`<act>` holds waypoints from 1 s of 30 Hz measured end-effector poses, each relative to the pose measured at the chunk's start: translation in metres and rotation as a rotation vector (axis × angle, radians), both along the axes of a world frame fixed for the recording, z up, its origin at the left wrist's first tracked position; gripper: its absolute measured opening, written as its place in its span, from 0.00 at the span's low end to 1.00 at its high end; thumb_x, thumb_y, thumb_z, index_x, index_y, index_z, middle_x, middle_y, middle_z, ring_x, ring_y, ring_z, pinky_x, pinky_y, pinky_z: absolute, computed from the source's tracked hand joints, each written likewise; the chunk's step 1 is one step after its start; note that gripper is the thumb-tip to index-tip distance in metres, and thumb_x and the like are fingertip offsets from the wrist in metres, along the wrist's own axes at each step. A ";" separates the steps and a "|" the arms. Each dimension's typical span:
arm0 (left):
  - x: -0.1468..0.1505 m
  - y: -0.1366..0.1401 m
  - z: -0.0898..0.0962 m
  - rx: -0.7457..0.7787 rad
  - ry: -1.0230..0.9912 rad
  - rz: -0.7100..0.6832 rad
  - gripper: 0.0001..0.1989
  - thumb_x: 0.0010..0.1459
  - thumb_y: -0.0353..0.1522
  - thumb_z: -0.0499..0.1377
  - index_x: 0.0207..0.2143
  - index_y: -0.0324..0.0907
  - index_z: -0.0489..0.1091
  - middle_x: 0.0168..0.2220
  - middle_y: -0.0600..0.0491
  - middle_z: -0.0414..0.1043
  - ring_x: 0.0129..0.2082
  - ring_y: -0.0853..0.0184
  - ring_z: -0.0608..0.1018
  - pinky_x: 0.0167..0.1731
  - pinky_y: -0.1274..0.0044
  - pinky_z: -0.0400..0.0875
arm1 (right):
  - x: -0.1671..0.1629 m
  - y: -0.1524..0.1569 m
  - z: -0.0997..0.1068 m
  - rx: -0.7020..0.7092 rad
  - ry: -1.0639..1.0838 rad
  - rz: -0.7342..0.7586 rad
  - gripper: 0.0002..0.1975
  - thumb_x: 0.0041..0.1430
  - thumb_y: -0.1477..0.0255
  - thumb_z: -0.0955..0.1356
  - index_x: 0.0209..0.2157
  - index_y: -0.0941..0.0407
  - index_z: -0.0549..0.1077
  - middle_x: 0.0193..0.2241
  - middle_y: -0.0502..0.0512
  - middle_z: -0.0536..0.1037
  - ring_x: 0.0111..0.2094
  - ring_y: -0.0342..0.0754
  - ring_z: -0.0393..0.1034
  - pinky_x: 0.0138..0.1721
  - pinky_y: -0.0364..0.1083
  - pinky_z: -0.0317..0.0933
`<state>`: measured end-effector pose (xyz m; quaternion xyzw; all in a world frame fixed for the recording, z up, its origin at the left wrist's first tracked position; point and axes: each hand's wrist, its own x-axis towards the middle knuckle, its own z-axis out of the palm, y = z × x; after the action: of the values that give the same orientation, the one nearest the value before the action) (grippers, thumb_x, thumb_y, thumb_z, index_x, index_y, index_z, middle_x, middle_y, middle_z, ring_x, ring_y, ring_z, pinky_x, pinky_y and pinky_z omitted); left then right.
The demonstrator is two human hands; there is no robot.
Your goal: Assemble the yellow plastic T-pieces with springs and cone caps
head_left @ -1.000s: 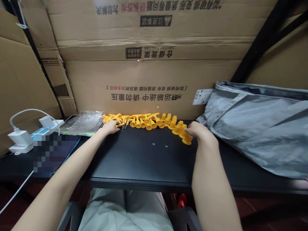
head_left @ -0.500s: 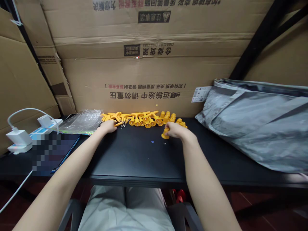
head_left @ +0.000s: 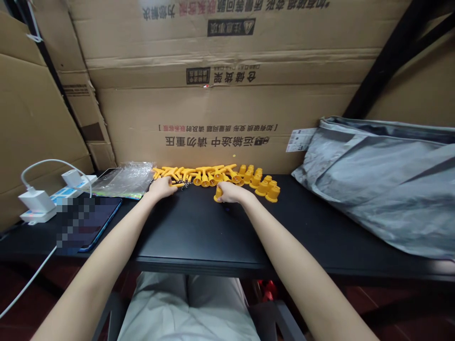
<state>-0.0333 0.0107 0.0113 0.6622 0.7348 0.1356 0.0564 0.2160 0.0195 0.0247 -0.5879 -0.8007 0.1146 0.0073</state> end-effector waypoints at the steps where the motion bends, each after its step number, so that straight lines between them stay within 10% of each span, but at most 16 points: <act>1: 0.001 -0.002 -0.001 0.028 -0.010 0.000 0.12 0.51 0.39 0.57 0.37 0.45 0.71 0.40 0.48 0.77 0.43 0.56 0.77 0.38 0.71 0.70 | -0.003 0.001 0.001 -0.008 -0.014 0.010 0.10 0.48 0.77 0.72 0.36 0.60 0.73 0.37 0.59 0.77 0.36 0.51 0.73 0.32 0.42 0.61; 8: 0.006 -0.014 -0.001 0.238 0.114 -0.070 0.17 0.52 0.36 0.55 0.46 0.45 0.68 0.48 0.46 0.72 0.46 0.53 0.76 0.38 0.70 0.69 | -0.015 0.007 0.001 -0.004 0.036 0.049 0.10 0.44 0.80 0.73 0.32 0.58 0.73 0.32 0.58 0.77 0.34 0.53 0.73 0.33 0.45 0.62; 19: 0.002 -0.018 -0.003 0.385 0.202 -0.180 0.17 0.56 0.33 0.54 0.49 0.47 0.68 0.48 0.48 0.69 0.41 0.58 0.76 0.33 0.73 0.68 | -0.026 0.021 -0.048 0.205 0.576 0.148 0.12 0.50 0.65 0.71 0.28 0.55 0.64 0.30 0.51 0.71 0.32 0.47 0.66 0.37 0.46 0.60; 30: -0.007 -0.015 -0.006 0.419 0.146 -0.188 0.16 0.54 0.32 0.57 0.47 0.48 0.69 0.47 0.50 0.71 0.41 0.60 0.76 0.33 0.74 0.69 | -0.073 0.056 -0.044 0.137 1.224 0.068 0.16 0.55 0.55 0.67 0.31 0.54 0.65 0.31 0.51 0.73 0.36 0.47 0.67 0.44 0.48 0.61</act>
<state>-0.0402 -0.0045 0.0056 0.7331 0.6278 0.2309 -0.1230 0.1432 0.0750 -0.0196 -0.3879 -0.6749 0.3798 0.4998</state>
